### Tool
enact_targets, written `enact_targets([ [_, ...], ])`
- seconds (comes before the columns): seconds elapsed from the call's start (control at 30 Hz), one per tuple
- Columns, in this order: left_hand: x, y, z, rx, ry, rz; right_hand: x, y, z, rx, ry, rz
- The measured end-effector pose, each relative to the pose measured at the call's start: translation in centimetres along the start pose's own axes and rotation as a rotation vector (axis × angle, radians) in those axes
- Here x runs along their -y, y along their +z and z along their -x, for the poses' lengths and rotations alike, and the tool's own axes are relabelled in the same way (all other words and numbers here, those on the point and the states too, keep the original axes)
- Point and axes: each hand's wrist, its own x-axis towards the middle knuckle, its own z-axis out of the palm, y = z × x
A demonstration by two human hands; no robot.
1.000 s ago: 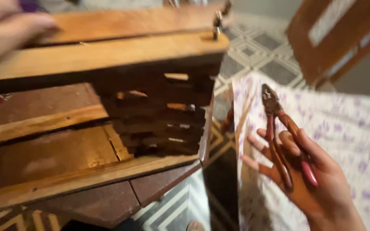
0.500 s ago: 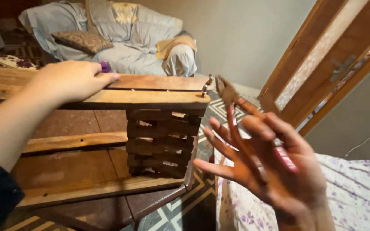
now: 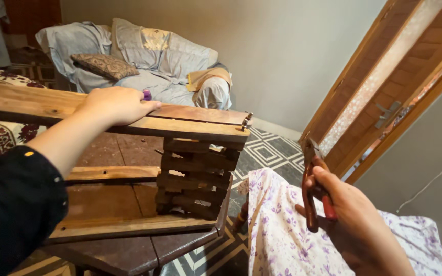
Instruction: The person uses a screwdriver to tighten screws on a wooden chair frame, then uses pliers to adjust a metal bracket on the chair back. The chair is repositioned on a table during the process.
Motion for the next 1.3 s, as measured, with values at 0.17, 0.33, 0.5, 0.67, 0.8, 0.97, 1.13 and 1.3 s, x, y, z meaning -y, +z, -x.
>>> enact_targets([
  [0.17, -0.5, -0.4, 0.3, 0.000, -0.022, 0.012, 1.9, 2.2, 2.0, 0.051, 0.120, -0.232],
  [0.33, -0.4, -0.7, 1.4, -0.003, 0.007, 0.006, 1.4, 4.2, 3.5, 0.936, -0.027, -0.722],
  [0.5, -0.6, -0.7, 2.5, -0.042, 0.008, -0.005, 1.0, 5.3, 3.6, 0.909, 0.095, -0.995],
  [0.67, -0.8, -0.9, 3.3, -0.048, 0.010, -0.001, 0.3, 6.1, 3.4, 0.994, 0.234, -1.212],
  [0.8, -1.0, -1.2, 3.5, -0.032, 0.001, 0.005, 0.0, 6.5, 2.9, 1.010, 0.253, -1.293],
  [0.97, -1.0, -1.2, 3.3, -0.028, 0.002, 0.005, 0.1, 6.2, 2.6, 1.027, 0.297, -1.335],
  [1.13, -0.8, -0.9, 3.4, -0.054, 0.019, -0.001, 0.0, 6.7, 2.4, 1.094, 0.304, -1.308],
  [1.3, -0.7, -0.4, 4.1, -0.118, 0.039, -0.048, 0.0, 6.9, 2.5, 0.971, 0.275, -1.308],
])
